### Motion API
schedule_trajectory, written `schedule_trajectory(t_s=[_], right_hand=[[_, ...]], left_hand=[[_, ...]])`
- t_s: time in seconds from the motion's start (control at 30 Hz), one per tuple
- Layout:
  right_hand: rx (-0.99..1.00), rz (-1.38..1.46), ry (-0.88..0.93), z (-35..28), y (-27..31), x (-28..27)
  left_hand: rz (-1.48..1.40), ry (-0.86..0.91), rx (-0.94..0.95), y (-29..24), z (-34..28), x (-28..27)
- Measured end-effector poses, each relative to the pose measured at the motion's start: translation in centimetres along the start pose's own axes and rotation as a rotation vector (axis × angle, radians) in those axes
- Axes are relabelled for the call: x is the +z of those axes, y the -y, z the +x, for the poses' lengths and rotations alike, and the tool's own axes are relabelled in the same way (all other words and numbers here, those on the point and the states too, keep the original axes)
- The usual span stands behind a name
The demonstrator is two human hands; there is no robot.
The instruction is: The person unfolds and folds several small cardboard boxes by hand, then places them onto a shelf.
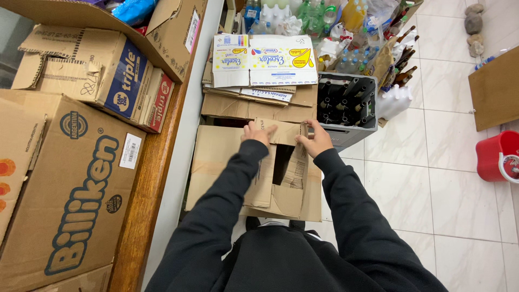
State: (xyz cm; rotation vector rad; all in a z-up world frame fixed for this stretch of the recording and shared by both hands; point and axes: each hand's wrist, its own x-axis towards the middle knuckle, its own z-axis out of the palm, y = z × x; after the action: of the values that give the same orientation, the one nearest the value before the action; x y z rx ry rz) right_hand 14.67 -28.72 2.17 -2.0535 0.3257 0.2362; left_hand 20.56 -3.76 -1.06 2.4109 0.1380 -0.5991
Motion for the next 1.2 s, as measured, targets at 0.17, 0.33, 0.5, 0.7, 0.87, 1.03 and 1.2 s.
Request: schedule_trajectory(t_s=[0.17, 0.33, 0.5, 0.7, 0.87, 1.03, 1.2], right_hand=[[-0.034, -0.095, -0.018, 0.2, -0.3, 0.3], [-0.074, -0.378, 0.017, 1.2, -2.5, 1.5], [-0.012, -0.481, 0.005, 0.4, -2.2, 2.3], [0.051, -0.609, -0.100, 0.8, -2.6, 2.8], [0.124, -0.569, -0.086, -0.2, -2.6, 1.4], [0.188, -0.422, 0.068, -3.7, -4.4, 1.1], [0.386, 0.146, 0.237, -6.9, -11.7, 0.8]], left_hand=[[0.516, 0.098, 0.295, -6.5, -10.4, -3.1], [0.507, 0.086, 0.476, 3.6, 1.4, 7.0], [-0.183, -0.112, 0.727, 8.5, -0.4, 4.3], [-0.056, 0.042, 0.345, 13.6, -9.2, 0.8], [-0.230, 0.099, -0.243, 17.9, -13.7, -2.0], [-0.322, 0.130, -0.362, 21.5, -11.2, 1.1], [-0.605, 0.076, -0.254, 19.0, -12.3, -0.8]])
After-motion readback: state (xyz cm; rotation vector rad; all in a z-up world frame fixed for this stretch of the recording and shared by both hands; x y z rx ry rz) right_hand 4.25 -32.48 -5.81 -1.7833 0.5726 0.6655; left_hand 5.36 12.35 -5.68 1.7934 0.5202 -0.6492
